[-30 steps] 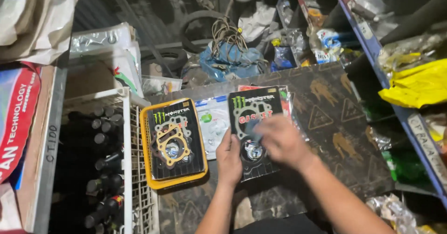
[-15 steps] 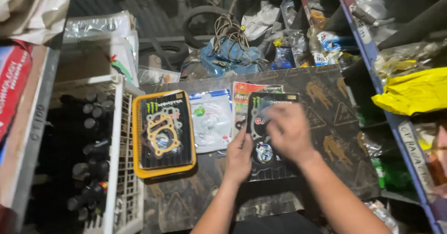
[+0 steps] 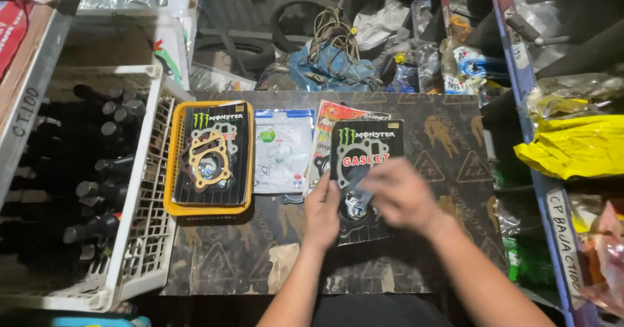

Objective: Cleaning motorcycle engine gaskets using a cloth.

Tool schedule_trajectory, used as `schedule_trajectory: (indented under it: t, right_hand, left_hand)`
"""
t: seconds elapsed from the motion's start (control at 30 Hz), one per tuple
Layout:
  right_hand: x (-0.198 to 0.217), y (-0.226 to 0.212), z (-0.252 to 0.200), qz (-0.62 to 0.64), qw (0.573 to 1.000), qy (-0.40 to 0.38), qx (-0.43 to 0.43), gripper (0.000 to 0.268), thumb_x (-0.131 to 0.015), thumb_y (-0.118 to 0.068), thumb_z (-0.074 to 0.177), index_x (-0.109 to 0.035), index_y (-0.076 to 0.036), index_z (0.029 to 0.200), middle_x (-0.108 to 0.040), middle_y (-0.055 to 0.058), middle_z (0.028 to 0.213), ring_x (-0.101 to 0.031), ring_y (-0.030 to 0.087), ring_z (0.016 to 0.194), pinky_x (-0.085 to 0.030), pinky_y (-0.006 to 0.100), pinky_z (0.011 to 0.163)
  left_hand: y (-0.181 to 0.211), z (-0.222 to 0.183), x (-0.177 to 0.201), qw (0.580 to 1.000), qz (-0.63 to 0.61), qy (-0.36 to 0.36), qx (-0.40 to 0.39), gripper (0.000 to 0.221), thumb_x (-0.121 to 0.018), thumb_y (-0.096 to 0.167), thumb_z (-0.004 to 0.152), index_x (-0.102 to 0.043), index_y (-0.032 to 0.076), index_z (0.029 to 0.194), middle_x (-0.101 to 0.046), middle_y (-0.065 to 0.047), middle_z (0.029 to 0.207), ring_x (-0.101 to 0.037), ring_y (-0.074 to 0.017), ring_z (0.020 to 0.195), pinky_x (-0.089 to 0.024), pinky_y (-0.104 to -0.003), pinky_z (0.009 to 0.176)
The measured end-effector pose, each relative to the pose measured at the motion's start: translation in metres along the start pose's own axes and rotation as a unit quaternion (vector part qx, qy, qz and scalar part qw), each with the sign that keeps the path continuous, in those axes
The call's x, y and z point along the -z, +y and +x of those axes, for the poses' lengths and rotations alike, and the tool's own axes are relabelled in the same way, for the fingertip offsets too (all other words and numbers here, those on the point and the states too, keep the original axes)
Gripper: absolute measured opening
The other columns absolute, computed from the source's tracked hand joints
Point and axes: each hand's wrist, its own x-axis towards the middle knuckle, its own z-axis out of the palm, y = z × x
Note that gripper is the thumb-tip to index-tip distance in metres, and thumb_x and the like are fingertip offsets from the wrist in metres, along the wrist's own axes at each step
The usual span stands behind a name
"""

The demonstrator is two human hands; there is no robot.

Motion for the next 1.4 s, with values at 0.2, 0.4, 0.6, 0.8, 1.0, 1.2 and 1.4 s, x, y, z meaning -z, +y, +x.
schedule_trajectory:
  t: [0.2, 0.4, 0.6, 0.8, 1.0, 1.2, 1.4]
  right_hand:
    - [0.009, -0.027, 0.052, -0.133, 0.983, 0.090, -0.093, 0.025, -0.073, -0.004, 0.080, -0.080, -0.013, 0.103, -0.071, 0.011, 0.101, -0.068, 0.035, 0.093, -0.055, 0.045, 0.089]
    - [-0.002, -0.029, 0.057, -0.104, 0.987, 0.036, -0.119, 0.024, -0.073, -0.004, 0.079, -0.079, -0.009, 0.102, -0.072, 0.017, 0.101, -0.068, 0.040, 0.096, -0.054, 0.051, 0.089]
    - [-0.052, -0.066, 0.084, -0.056, 0.992, 0.046, -0.107, 0.022, -0.075, -0.011, 0.079, -0.079, -0.012, 0.101, -0.070, 0.014, 0.103, -0.067, 0.037, 0.097, -0.054, 0.050, 0.092]
    - [-0.021, -0.037, 0.070, -0.191, 0.959, 0.096, -0.187, 0.020, -0.074, -0.007, 0.085, -0.077, -0.009, 0.105, -0.070, 0.012, 0.101, -0.066, 0.035, 0.092, -0.055, 0.045, 0.088]
    - [-0.017, -0.040, 0.062, -0.036, 0.995, -0.029, -0.090, 0.026, -0.077, -0.013, 0.076, -0.079, -0.016, 0.102, -0.073, 0.012, 0.104, -0.067, 0.035, 0.097, -0.055, 0.050, 0.092]
    - [0.030, -0.004, 0.045, -0.209, 0.966, 0.053, -0.143, 0.021, -0.073, -0.006, 0.082, -0.078, -0.014, 0.101, -0.070, 0.009, 0.102, -0.065, 0.032, 0.095, -0.053, 0.043, 0.089]
    - [0.035, 0.023, 0.016, -0.081, 0.993, -0.008, -0.084, 0.029, -0.077, -0.011, 0.073, -0.080, -0.016, 0.101, -0.072, 0.012, 0.103, -0.068, 0.035, 0.100, -0.056, 0.047, 0.090]
  left_hand:
    - [0.036, 0.009, -0.004, 0.994, 0.072, -0.083, 0.022, 0.045, -0.051, 0.019, 0.104, -0.056, -0.008, 0.140, -0.061, -0.032, 0.136, -0.052, -0.0432, 0.133, -0.039, -0.053, 0.114]
    - [0.053, 0.034, 0.048, 0.991, 0.087, -0.101, 0.029, 0.048, -0.044, 0.023, 0.106, -0.052, -0.003, 0.145, -0.056, -0.029, 0.144, -0.045, -0.0410, 0.140, -0.034, -0.053, 0.117]
    - [0.031, 0.045, 0.074, 0.989, 0.077, -0.118, 0.039, 0.047, -0.047, 0.024, 0.106, -0.057, -0.006, 0.141, -0.061, -0.029, 0.138, -0.052, -0.0387, 0.135, -0.038, -0.052, 0.114]
    - [0.048, 0.035, 0.067, 0.986, 0.072, -0.140, 0.052, 0.045, -0.047, 0.024, 0.105, -0.058, 0.001, 0.142, -0.062, -0.024, 0.139, -0.049, -0.0357, 0.137, -0.037, -0.051, 0.115]
    - [0.030, 0.041, 0.038, 0.995, 0.040, -0.082, 0.030, 0.047, -0.043, 0.024, 0.107, -0.056, -0.001, 0.144, -0.060, -0.024, 0.141, -0.048, -0.0355, 0.138, -0.034, -0.054, 0.116]
    - [0.040, 0.024, -0.023, 0.993, 0.028, -0.109, 0.022, 0.043, -0.045, 0.022, 0.106, -0.059, 0.005, 0.143, -0.067, -0.019, 0.136, -0.053, -0.0316, 0.135, -0.040, -0.050, 0.113]
    - [0.000, 0.020, -0.017, 0.998, 0.042, -0.051, 0.021, 0.043, -0.044, 0.023, 0.106, -0.061, 0.005, 0.141, -0.068, -0.018, 0.135, -0.055, -0.0283, 0.134, -0.040, -0.047, 0.114]
